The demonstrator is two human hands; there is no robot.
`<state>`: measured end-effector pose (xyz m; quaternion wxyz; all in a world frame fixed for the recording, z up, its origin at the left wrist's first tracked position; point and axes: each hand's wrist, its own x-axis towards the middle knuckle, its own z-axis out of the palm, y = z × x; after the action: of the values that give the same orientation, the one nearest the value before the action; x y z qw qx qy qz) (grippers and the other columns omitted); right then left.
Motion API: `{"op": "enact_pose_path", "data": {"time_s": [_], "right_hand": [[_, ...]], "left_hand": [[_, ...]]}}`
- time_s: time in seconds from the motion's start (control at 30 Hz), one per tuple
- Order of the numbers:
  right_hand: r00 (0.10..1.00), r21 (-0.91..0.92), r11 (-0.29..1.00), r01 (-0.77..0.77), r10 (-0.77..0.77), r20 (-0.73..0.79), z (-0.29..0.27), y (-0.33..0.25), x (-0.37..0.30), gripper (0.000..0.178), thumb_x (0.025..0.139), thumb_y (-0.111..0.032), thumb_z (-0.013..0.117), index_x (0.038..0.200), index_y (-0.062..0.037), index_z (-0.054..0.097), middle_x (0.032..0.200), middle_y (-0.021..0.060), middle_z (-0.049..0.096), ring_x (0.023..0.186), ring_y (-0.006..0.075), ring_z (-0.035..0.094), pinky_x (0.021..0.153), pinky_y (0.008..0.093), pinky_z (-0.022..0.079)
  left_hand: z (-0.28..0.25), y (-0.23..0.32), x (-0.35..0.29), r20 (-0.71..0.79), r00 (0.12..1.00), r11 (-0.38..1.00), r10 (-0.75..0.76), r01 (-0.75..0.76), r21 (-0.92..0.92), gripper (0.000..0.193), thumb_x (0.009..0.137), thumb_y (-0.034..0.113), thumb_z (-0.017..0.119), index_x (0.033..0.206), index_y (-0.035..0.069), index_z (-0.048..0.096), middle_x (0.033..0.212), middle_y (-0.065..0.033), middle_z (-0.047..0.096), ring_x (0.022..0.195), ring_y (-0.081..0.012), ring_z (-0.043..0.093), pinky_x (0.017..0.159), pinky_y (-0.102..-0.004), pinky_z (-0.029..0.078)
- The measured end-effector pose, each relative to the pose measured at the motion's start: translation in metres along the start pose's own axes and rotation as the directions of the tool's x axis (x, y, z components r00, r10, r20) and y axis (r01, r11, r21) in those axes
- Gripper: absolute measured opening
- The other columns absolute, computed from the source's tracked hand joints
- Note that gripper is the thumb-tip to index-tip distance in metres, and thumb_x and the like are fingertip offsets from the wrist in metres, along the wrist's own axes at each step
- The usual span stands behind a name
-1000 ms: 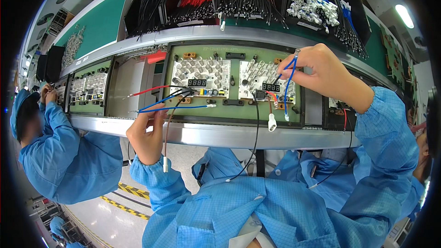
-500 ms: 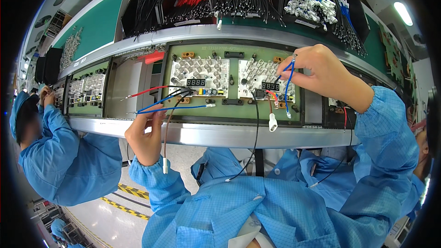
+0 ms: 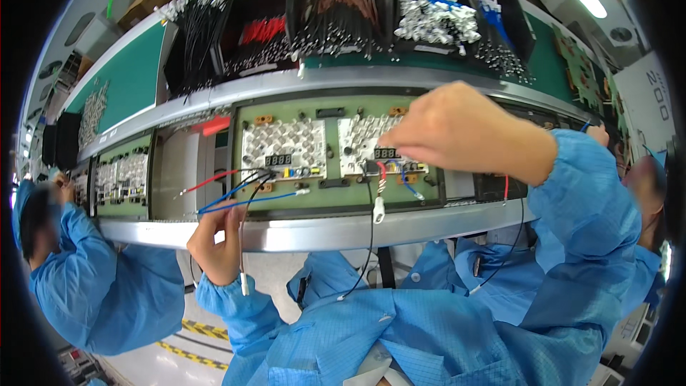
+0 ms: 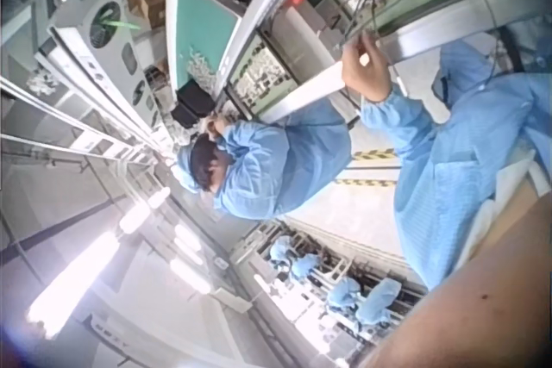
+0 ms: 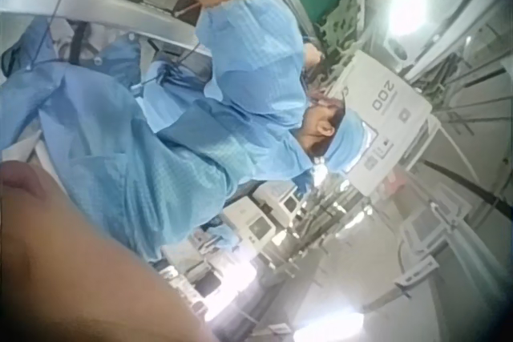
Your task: Wiring and assembling electronic components on circuit boards at a manual assembly station.
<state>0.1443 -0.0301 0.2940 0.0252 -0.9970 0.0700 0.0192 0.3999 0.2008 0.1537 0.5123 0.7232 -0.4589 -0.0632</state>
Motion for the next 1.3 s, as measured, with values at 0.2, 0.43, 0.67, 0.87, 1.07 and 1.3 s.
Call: {"op": "enact_pose_path", "data": {"time_s": [0.2, 0.43, 0.67, 0.87, 1.07, 1.3], "right_hand": [[0.916, 0.210, 0.903, -0.376, 0.396, -0.063, -0.097, 0.136, -0.017, 0.021, 0.090, -0.018, 0.052, 0.098, -0.0060, 0.067, 0.067, 0.0031, 0.063, 0.065, 0.0152, 0.063, 0.060, 0.0266, 0.051], [0.229, -0.306, 0.283, -0.909, 0.952, 0.202, -0.049, 0.233, -0.051, 0.031, 0.092, -0.025, 0.045, 0.083, -0.0040, 0.065, 0.070, 0.0092, 0.068, 0.062, 0.0224, 0.068, 0.054, 0.0338, 0.053], [-0.301, -0.336, -0.185, -0.923, 0.893, 0.335, 0.016, 0.351, -0.090, 0.031, 0.087, -0.029, 0.054, 0.071, -0.0044, 0.063, 0.062, 0.0041, 0.061, 0.050, 0.0180, 0.057, 0.051, 0.0347, 0.046], [0.160, -0.292, 0.219, -0.931, 0.964, 0.214, -0.021, 0.257, -0.085, 0.030, 0.085, -0.031, 0.063, 0.075, -0.0031, 0.065, 0.067, 0.0074, 0.064, 0.056, 0.0214, 0.061, 0.058, 0.0352, 0.050], [0.414, -0.047, 0.417, -0.908, 0.908, 0.059, -0.067, 0.247, -0.105, 0.028, 0.086, -0.032, 0.063, 0.078, -0.0045, 0.065, 0.063, 0.0046, 0.059, 0.049, 0.0161, 0.057, 0.047, 0.0315, 0.047], [0.582, 0.180, 0.649, -0.739, 0.750, -0.316, -0.119, 0.152, -0.106, 0.031, 0.092, -0.039, 0.057, 0.090, -0.0074, 0.060, 0.069, -0.0063, 0.044, 0.063, 0.0050, 0.040, 0.057, 0.0234, 0.032]], "left_hand": [[0.011, -0.016, -0.020, 0.054, 0.988, 0.989, 0.146, -0.147, 0.019, 0.007, 0.087, -0.001, 0.061, 0.091, -0.004, 0.065, 0.069, -0.0091, 0.065, 0.061, -0.0119, 0.063, 0.057, -0.0221, 0.049], [0.005, -0.021, -0.025, 0.003, 0.975, 0.973, 0.223, -0.223, 0.065, 0.006, 0.086, 0.000, 0.062, 0.088, -0.003, 0.066, 0.067, -0.0103, 0.064, 0.056, -0.0157, 0.064, 0.050, -0.0246, 0.048], [0.010, -0.025, -0.018, 0.047, 0.956, 0.956, 0.289, -0.290, 0.031, 0.006, 0.085, -0.001, 0.062, 0.090, -0.003, 0.066, 0.064, -0.0101, 0.062, 0.054, -0.0148, 0.061, 0.051, -0.0238, 0.046], [0.009, -0.026, -0.018, 0.047, 0.953, 0.953, 0.300, -0.302, 0.036, 0.006, 0.085, -0.001, 0.062, 0.090, -0.003, 0.066, 0.065, -0.0097, 0.062, 0.056, -0.0148, 0.062, 0.052, -0.0236, 0.046], [0.003, -0.027, -0.023, -0.004, 0.939, 0.938, 0.344, -0.344, 0.034, 0.008, 0.083, -0.002, 0.062, 0.090, -0.001, 0.067, 0.065, -0.0097, 0.062, 0.055, -0.0158, 0.061, 0.052, -0.0247, 0.045], [-0.008, -0.004, -0.044, -0.322, 0.540, 0.527, 0.778, -0.839, -0.134, 0.017, 0.059, 0.009, 0.072, 0.075, 0.007, 0.065, 0.056, -0.0034, 0.049, 0.045, -0.0156, 0.043, 0.039, -0.0270, 0.028]]}}
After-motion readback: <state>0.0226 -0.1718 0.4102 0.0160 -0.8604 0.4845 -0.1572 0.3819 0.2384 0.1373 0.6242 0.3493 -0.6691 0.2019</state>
